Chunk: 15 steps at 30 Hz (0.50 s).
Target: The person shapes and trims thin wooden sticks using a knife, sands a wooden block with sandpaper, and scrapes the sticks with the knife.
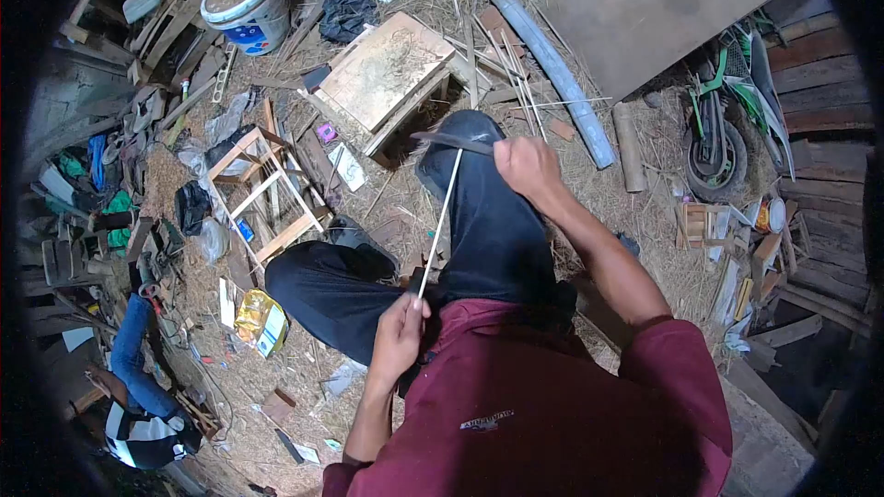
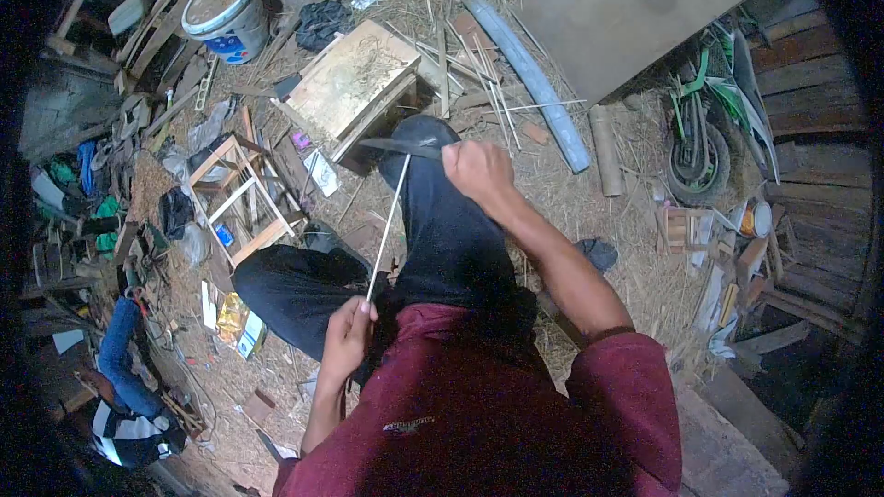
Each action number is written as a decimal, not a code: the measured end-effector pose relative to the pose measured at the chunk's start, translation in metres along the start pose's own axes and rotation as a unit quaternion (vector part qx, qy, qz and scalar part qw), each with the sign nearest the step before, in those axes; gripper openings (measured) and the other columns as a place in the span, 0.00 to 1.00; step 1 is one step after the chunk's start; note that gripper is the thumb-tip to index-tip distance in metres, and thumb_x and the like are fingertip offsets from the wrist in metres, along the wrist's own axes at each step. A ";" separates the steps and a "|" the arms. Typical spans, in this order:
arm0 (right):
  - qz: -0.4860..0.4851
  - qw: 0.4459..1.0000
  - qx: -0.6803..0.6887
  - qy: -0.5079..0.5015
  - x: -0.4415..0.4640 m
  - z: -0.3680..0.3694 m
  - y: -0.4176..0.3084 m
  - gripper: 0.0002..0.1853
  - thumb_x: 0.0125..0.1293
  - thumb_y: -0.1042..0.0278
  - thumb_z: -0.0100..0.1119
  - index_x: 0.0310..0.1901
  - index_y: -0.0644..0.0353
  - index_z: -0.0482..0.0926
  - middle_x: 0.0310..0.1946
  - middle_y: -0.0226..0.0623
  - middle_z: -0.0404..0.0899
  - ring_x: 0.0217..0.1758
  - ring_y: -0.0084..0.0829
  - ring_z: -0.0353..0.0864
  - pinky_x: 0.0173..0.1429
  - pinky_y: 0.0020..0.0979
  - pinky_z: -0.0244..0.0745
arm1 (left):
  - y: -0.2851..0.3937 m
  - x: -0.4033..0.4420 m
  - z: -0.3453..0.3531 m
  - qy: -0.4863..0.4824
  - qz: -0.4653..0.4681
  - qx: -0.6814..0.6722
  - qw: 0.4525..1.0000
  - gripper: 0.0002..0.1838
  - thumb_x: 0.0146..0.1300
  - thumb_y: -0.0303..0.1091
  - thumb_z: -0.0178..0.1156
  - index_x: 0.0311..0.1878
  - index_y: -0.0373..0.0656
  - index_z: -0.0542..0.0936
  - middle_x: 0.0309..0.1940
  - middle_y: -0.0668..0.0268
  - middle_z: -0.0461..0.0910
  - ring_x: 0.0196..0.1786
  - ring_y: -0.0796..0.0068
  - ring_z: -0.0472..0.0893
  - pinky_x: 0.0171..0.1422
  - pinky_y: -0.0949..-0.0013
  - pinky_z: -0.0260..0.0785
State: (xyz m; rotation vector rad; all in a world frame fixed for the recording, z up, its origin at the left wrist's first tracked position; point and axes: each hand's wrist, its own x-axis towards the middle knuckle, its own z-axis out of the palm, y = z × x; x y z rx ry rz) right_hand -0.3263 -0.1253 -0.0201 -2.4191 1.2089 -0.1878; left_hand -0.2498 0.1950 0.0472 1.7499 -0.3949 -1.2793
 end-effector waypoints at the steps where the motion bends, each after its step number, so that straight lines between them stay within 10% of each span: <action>1: -0.004 1.000 0.007 0.007 0.002 0.000 0.003 0.26 0.66 0.51 0.44 0.27 0.66 0.84 0.25 0.62 0.79 0.31 0.60 0.81 0.41 0.53 0.77 | -0.007 -0.011 -0.007 -0.008 -0.020 -0.016 1.000 0.15 0.76 0.36 0.45 0.33 0.41 0.74 0.18 0.75 0.66 0.22 0.87 0.65 0.26 0.77 0.56; 8: -0.009 0.982 0.176 -0.067 0.003 -0.025 -0.001 0.34 0.69 0.39 0.47 0.25 0.69 0.81 0.22 0.59 0.77 0.30 0.57 0.80 0.37 0.48 0.71 | 0.012 0.058 0.013 0.075 0.164 0.021 0.983 0.15 0.76 0.38 0.46 0.37 0.39 0.76 0.18 0.73 0.67 0.20 0.85 0.66 0.26 0.76 0.58; 10: -0.078 0.977 0.186 -0.065 -0.006 -0.044 -0.009 0.30 0.66 0.41 0.53 0.24 0.67 0.81 0.21 0.56 0.77 0.29 0.54 0.81 0.36 0.46 0.71 | 0.046 0.085 0.029 0.054 0.045 -0.051 0.996 0.15 0.75 0.37 0.48 0.39 0.36 0.78 0.20 0.69 0.71 0.23 0.81 0.71 0.30 0.72 0.64; 13: -0.194 0.979 0.012 -0.063 -0.010 -0.042 0.002 0.13 0.53 0.58 0.62 0.28 0.61 0.82 0.24 0.48 0.80 0.30 0.48 0.83 0.36 0.46 0.76 | 0.041 0.139 0.045 0.079 0.144 0.040 0.986 0.15 0.75 0.38 0.48 0.38 0.38 0.78 0.20 0.73 0.69 0.24 0.82 0.69 0.30 0.73 0.59; 15: -0.233 0.958 -0.132 -0.103 -0.010 -0.026 0.013 0.10 0.49 0.65 0.62 0.32 0.59 0.82 0.26 0.47 0.82 0.32 0.47 0.85 0.38 0.46 0.80 | 0.046 0.151 0.049 0.110 0.144 0.098 0.978 0.15 0.71 0.37 0.51 0.37 0.35 0.80 0.25 0.58 0.78 0.30 0.67 0.78 0.37 0.64 0.67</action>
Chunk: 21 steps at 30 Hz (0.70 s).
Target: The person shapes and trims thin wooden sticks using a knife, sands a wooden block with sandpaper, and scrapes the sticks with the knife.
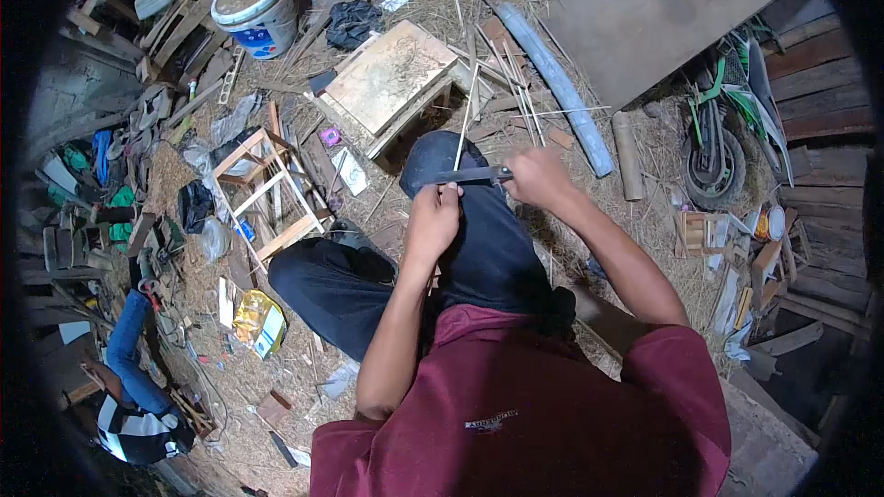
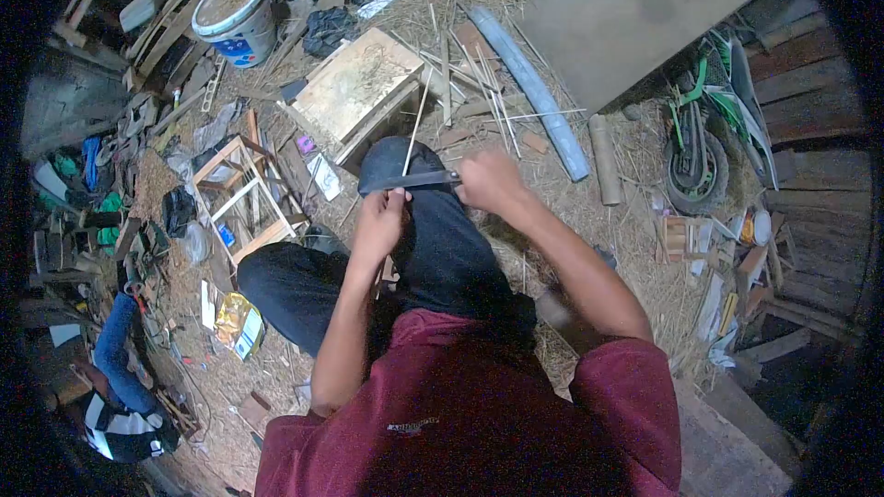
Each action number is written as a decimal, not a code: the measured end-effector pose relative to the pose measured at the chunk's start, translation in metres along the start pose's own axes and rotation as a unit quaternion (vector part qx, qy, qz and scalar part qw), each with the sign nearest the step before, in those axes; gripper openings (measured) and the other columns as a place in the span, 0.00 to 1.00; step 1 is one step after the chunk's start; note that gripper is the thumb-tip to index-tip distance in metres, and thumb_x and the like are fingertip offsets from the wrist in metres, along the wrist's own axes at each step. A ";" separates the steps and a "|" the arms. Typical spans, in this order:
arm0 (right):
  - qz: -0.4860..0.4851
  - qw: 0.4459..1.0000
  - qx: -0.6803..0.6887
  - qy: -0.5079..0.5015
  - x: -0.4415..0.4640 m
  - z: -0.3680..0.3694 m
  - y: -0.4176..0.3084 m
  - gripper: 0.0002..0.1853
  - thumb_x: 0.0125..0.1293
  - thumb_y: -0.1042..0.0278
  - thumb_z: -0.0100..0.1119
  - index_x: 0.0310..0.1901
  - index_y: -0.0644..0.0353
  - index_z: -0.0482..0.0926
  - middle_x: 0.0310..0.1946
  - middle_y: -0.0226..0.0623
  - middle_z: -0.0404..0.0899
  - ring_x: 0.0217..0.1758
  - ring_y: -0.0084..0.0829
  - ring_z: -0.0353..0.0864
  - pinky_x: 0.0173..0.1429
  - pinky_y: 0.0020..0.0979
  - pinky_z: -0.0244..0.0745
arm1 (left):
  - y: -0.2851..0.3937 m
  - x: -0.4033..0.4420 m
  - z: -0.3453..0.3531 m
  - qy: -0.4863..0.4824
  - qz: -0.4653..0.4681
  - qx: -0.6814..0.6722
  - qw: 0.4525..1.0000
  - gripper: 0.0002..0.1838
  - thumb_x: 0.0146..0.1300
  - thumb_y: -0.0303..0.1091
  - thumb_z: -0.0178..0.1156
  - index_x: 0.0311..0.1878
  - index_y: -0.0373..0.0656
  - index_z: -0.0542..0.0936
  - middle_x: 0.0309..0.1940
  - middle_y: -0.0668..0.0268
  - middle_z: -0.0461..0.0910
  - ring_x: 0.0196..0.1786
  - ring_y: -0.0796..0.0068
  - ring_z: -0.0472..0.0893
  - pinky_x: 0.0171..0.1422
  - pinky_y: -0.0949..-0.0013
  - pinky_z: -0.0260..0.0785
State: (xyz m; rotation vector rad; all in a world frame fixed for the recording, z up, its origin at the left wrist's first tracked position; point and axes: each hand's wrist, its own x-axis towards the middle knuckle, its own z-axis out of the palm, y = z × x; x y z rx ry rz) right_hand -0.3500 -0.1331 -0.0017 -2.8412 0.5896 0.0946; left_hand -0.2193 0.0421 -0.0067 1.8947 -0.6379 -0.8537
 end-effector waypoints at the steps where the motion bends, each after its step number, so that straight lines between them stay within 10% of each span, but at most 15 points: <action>1: 0.002 1.000 0.003 -0.011 -0.001 0.002 0.001 0.09 0.50 0.65 0.61 0.32 0.60 0.82 0.26 0.48 0.82 0.32 0.47 0.85 0.39 0.46 0.80 | 0.003 0.003 0.001 0.013 0.003 0.031 0.999 0.15 0.69 0.37 0.52 0.37 0.33 0.80 0.28 0.51 0.82 0.33 0.60 0.82 0.40 0.60 0.71; 15: 0.029 1.000 -0.005 -0.005 0.029 0.022 -0.022 0.10 0.60 0.71 0.53 0.32 0.64 0.83 0.28 0.52 0.83 0.33 0.50 0.86 0.37 0.47 0.82 | -0.008 -0.023 0.003 0.079 0.020 0.070 0.994 0.18 0.70 0.40 0.54 0.32 0.32 0.75 0.23 0.47 0.78 0.28 0.46 0.79 0.35 0.51 0.67; 19: 0.075 0.997 -0.001 0.022 0.025 0.024 -0.019 0.09 0.60 0.71 0.53 0.31 0.64 0.83 0.27 0.52 0.83 0.31 0.49 0.86 0.36 0.46 0.82 | 0.003 -0.056 -0.009 0.027 -0.030 0.055 0.998 0.16 0.71 0.38 0.54 0.33 0.33 0.73 0.21 0.50 0.75 0.23 0.51 0.76 0.32 0.55 0.66; 20: 0.087 0.996 -0.005 0.017 0.025 0.021 -0.019 0.09 0.60 0.71 0.53 0.31 0.64 0.83 0.27 0.52 0.83 0.31 0.49 0.86 0.36 0.46 0.82 | -0.017 -0.064 -0.006 0.047 0.026 0.054 0.997 0.17 0.73 0.39 0.52 0.31 0.36 0.71 0.19 0.67 0.67 0.24 0.79 0.68 0.29 0.68 0.60; 21: 0.099 0.995 -0.007 0.012 0.024 0.019 -0.019 0.09 0.60 0.71 0.53 0.31 0.64 0.83 0.26 0.52 0.83 0.30 0.49 0.86 0.36 0.47 0.82 | -0.017 -0.071 -0.012 0.024 -0.007 0.021 0.999 0.16 0.74 0.39 0.52 0.31 0.37 0.71 0.19 0.68 0.67 0.24 0.80 0.67 0.28 0.69 0.59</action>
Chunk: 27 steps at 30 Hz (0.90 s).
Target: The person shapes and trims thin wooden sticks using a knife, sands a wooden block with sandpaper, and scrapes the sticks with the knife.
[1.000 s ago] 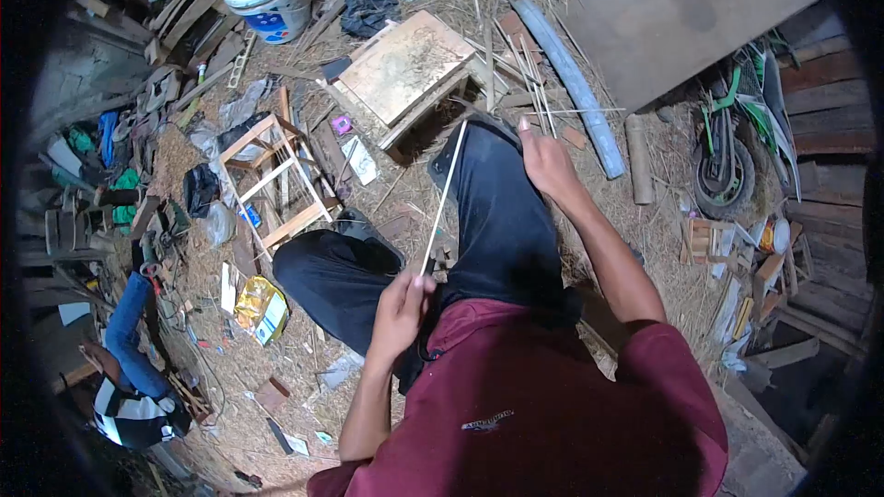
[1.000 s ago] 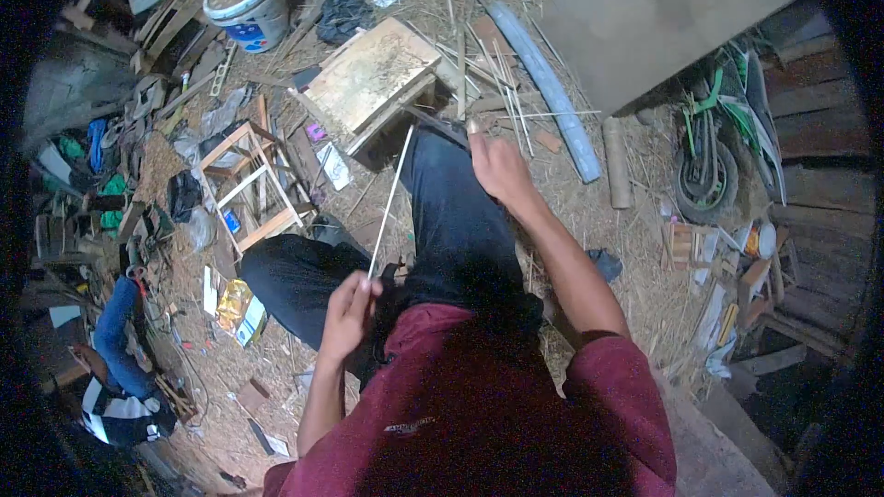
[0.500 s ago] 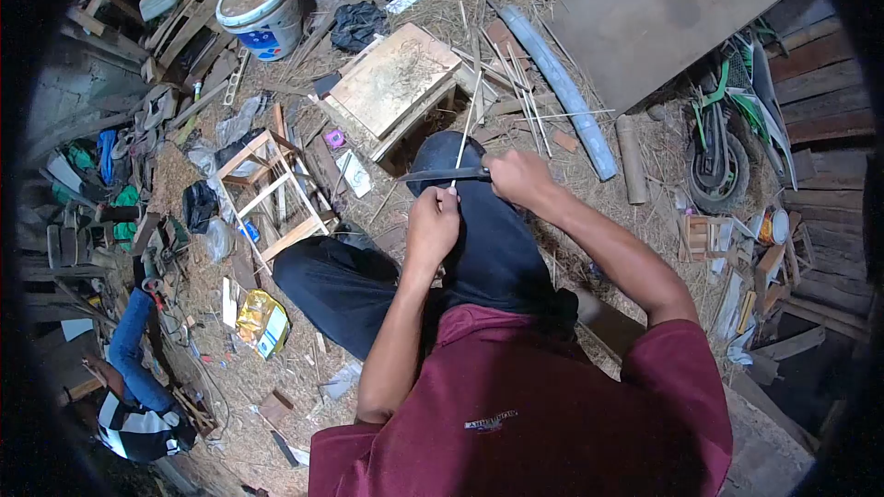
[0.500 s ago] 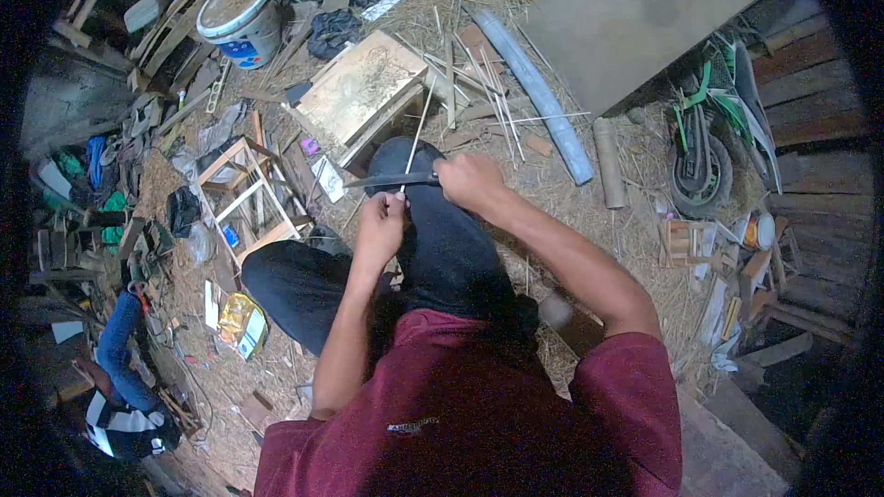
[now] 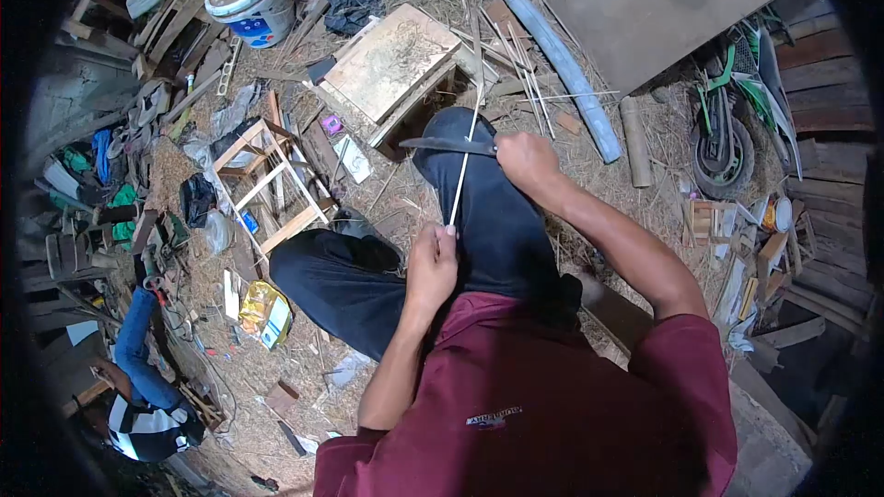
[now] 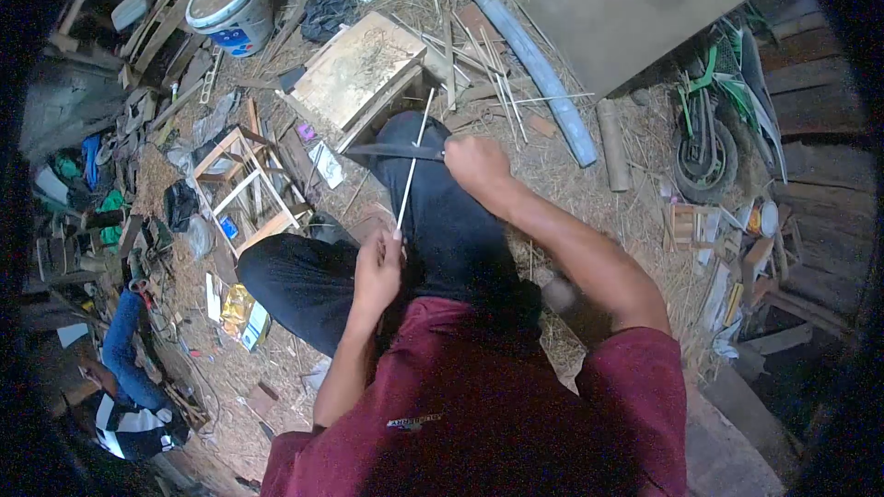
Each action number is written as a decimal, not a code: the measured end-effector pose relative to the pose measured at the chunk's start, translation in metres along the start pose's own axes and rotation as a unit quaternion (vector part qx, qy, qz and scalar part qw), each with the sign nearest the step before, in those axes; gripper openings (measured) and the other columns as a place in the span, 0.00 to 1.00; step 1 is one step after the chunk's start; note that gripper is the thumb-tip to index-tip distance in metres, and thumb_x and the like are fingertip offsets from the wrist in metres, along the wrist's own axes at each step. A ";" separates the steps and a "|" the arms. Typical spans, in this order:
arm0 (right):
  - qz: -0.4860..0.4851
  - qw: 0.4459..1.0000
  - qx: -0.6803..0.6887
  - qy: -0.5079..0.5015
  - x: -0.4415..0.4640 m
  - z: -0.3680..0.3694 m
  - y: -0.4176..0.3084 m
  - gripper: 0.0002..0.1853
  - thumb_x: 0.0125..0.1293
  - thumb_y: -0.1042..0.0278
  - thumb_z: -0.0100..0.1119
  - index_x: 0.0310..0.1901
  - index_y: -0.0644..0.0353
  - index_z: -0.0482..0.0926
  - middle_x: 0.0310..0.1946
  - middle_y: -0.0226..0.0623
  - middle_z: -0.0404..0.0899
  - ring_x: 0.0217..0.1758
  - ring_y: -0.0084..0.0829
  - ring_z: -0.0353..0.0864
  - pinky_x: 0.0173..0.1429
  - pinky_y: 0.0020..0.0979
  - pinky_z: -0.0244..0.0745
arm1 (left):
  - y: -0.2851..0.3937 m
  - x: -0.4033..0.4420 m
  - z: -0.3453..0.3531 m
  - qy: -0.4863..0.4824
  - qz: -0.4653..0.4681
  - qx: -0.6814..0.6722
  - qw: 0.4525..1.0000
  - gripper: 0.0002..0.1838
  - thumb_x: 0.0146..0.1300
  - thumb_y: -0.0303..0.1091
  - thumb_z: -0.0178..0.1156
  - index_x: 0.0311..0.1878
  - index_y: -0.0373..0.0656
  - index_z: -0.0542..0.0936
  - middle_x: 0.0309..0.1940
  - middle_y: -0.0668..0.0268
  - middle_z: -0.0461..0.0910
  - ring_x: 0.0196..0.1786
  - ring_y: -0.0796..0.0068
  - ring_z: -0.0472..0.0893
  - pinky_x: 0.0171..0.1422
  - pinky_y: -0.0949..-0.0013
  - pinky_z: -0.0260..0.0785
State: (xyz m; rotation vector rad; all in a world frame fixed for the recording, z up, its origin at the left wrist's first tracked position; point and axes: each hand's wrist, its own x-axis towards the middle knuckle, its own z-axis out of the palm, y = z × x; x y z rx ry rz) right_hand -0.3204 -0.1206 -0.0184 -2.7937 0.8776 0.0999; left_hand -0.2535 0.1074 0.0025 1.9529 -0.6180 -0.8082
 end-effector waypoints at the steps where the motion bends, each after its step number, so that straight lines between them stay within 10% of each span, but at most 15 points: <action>1: -0.004 1.000 -0.003 -0.002 -0.001 -0.002 0.000 0.09 0.60 0.71 0.53 0.31 0.64 0.83 0.26 0.52 0.83 0.31 0.49 0.86 0.36 0.47 0.82 | 0.003 -0.007 -0.007 -0.024 -0.034 -0.033 0.999 0.16 0.74 0.38 0.51 0.31 0.38 0.71 0.19 0.70 0.67 0.24 0.82 0.67 0.28 0.71 0.59; 14: 0.070 0.997 0.000 -0.009 -0.005 -0.012 0.026 0.08 0.56 0.75 0.55 0.36 0.64 0.82 0.29 0.56 0.83 0.32 0.51 0.85 0.37 0.47 0.81 | -0.007 -0.093 -0.066 -0.064 -0.183 -0.177 0.965 0.12 0.75 0.34 0.51 0.33 0.40 0.71 0.17 0.75 0.68 0.20 0.88 0.63 0.23 0.77 0.54; 20: 0.027 0.998 0.042 -0.027 -0.018 -0.015 0.002 0.08 0.57 0.75 0.55 0.37 0.61 0.82 0.27 0.53 0.82 0.31 0.52 0.85 0.38 0.49 0.80 | 0.002 0.002 -0.014 0.003 0.013 -0.014 1.000 0.16 0.71 0.37 0.54 0.30 0.35 0.70 0.18 0.55 0.72 0.21 0.63 0.73 0.29 0.59 0.64; 27: -0.061 0.998 0.003 -0.017 -0.015 -0.015 0.008 0.08 0.58 0.72 0.54 0.32 0.62 0.82 0.27 0.53 0.83 0.32 0.50 0.86 0.36 0.47 0.81 | 0.027 0.045 0.028 0.037 0.060 0.058 0.996 0.17 0.72 0.39 0.53 0.32 0.33 0.72 0.19 0.52 0.72 0.22 0.64 0.71 0.29 0.59 0.62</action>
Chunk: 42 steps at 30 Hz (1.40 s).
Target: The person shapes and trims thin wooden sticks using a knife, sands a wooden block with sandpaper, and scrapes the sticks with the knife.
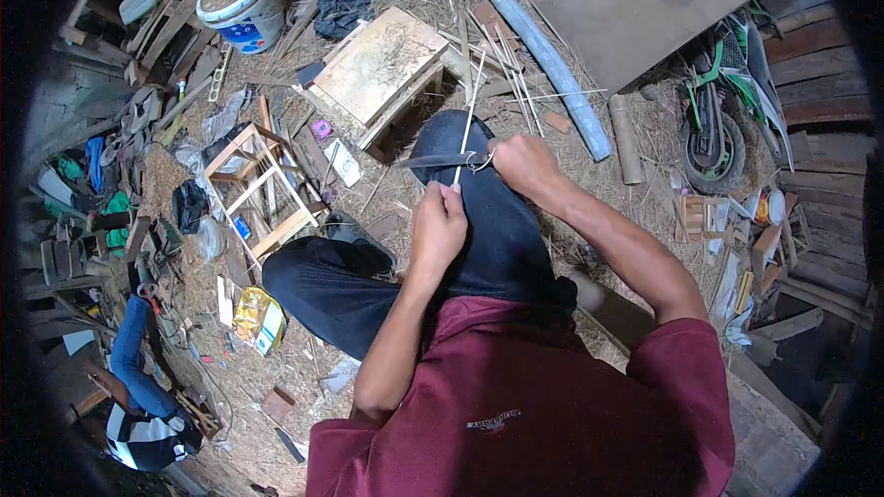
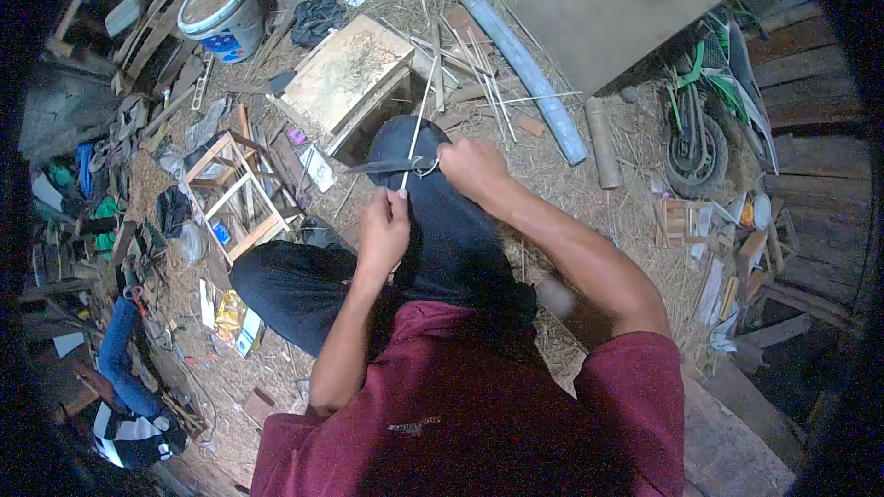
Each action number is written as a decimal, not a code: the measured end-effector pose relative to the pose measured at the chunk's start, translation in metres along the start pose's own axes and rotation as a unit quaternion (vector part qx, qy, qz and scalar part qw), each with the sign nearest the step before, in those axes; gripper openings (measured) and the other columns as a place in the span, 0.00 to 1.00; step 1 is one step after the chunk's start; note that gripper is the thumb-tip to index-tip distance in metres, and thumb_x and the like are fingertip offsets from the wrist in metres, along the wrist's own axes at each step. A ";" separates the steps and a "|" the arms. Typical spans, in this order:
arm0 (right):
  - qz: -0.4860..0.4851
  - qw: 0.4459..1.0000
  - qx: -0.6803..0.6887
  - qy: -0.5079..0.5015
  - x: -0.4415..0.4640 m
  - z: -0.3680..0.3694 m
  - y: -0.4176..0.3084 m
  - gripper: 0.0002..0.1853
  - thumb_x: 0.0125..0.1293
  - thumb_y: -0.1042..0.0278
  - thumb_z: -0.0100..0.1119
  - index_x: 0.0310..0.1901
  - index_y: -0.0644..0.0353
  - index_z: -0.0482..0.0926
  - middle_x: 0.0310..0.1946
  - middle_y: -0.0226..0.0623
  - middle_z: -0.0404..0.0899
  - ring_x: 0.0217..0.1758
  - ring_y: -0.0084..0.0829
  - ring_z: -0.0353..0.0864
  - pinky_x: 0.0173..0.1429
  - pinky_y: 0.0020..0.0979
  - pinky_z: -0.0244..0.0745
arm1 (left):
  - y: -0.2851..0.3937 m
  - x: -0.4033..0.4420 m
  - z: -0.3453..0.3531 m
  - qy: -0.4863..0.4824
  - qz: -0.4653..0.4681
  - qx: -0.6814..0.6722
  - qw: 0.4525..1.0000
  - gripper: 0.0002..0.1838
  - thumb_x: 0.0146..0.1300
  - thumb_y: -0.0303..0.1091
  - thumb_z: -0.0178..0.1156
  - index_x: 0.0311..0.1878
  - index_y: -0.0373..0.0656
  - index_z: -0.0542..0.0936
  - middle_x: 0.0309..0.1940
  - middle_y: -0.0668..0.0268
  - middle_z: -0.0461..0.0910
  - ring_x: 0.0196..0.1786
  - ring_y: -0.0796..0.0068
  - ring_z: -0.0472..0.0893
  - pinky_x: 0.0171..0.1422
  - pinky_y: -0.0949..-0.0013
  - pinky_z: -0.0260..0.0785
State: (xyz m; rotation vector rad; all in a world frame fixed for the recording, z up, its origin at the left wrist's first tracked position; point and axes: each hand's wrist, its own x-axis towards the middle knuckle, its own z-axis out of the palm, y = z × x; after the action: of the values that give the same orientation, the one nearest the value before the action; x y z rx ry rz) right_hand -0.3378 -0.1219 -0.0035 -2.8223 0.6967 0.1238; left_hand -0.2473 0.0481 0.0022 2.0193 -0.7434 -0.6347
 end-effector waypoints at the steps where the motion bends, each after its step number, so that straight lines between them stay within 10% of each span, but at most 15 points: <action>1: 0.002 1.000 -0.013 0.002 0.000 -0.001 -0.002 0.08 0.58 0.72 0.54 0.31 0.63 0.82 0.27 0.53 0.83 0.32 0.50 0.86 0.35 0.46 0.81 | 0.001 -0.005 -0.001 -0.005 -0.009 -0.003 1.000 0.17 0.72 0.39 0.53 0.32 0.33 0.72 0.18 0.53 0.71 0.22 0.65 0.70 0.29 0.59 0.62; 12: 0.051 0.998 -0.015 0.015 0.005 0.001 0.005 0.08 0.58 0.73 0.53 0.31 0.64 0.82 0.26 0.54 0.82 0.31 0.50 0.86 0.35 0.47 0.81 | -0.012 -0.074 -0.055 -0.078 -0.078 -0.065 0.992 0.14 0.74 0.33 0.52 0.30 0.41 0.69 0.17 0.77 0.62 0.20 0.88 0.59 0.22 0.74 0.49; 26: 0.204 0.978 0.044 -0.004 0.007 0.007 0.021 0.08 0.56 0.74 0.56 0.36 0.66 0.82 0.29 0.59 0.82 0.33 0.55 0.85 0.41 0.50 0.80 | -0.014 -0.136 -0.104 -0.095 -0.209 -0.198 0.953 0.13 0.74 0.31 0.51 0.30 0.42 0.68 0.17 0.78 0.64 0.20 0.91 0.61 0.22 0.78 0.50; 42: -0.022 1.000 -0.013 0.000 -0.001 0.000 -0.006 0.09 0.57 0.70 0.55 0.28 0.62 0.84 0.27 0.52 0.83 0.31 0.50 0.86 0.36 0.47 0.82 | -0.015 0.015 -0.003 -0.136 -0.135 -0.254 0.948 0.16 0.76 0.41 0.45 0.35 0.41 0.74 0.16 0.74 0.66 0.17 0.84 0.63 0.21 0.74 0.54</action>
State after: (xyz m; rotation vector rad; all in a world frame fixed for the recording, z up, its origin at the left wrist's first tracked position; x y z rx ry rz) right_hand -0.3360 -0.1163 -0.0025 -2.8605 0.6372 0.1253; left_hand -0.2304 0.0458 -0.0113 1.5768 -0.3992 -1.1547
